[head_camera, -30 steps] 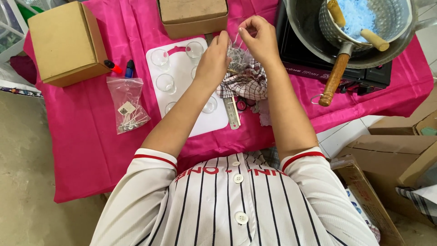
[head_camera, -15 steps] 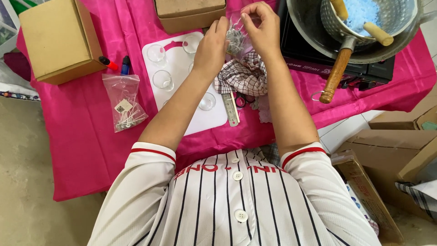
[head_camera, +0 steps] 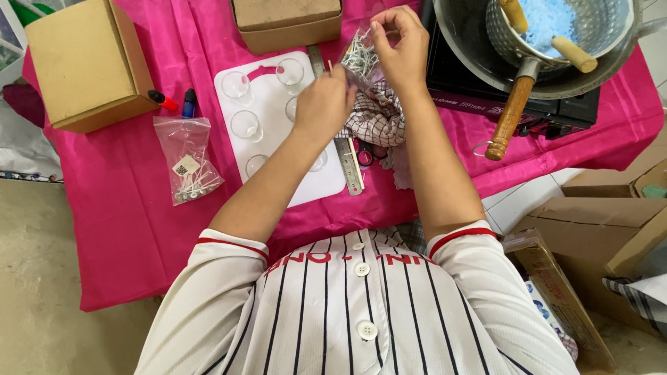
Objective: Placing candle wicks into small glass containers arranged in a tray.
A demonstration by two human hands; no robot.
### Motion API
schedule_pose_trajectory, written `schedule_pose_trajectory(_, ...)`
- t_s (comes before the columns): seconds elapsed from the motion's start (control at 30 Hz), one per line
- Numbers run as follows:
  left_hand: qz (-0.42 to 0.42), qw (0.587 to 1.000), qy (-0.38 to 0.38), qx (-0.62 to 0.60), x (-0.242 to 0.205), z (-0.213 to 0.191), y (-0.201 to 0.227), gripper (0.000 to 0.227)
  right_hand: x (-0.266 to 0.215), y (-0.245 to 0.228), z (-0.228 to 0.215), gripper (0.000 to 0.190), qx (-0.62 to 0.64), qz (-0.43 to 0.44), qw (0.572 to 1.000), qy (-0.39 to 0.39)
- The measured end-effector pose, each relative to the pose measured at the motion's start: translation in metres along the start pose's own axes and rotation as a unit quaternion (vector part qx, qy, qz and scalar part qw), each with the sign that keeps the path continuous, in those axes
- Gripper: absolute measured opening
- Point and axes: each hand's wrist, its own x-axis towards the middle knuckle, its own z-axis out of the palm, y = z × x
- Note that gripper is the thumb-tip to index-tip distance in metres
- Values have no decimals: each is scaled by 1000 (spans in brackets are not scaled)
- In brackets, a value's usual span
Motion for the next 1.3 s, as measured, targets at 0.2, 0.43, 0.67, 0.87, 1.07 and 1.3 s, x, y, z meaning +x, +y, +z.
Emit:
schedule_pose_trajectory(0.2,78,976,-115,165,-26,76,10,72,-3,-3,1,8,25,-9,1000,13)
schedule_pose_trajectory(0.43,107,987,-41,110,-36,99,31,47,-7,-15,-1,8,25,-18,999,43)
schedule_pose_trajectory(0.67,196,937,-9,-289,-65,77,54,23,-7,-22,-7,8,46,-16,996,79)
schedule_pose_trajectory(0.87,33,861,-55,-504,-89,100,59,16,-13,-22,-11,12,1,69,998,4)
schedule_pose_trajectory(1.07,149,939,-5,-311,-98,89,51,23,-33,7,-9,11,-74,154,984,-51)
schedule_pose_trajectory(1.3,163,963,158,-148,-104,60,40,53,-46,19,-19,5,-59,109,991,-45)
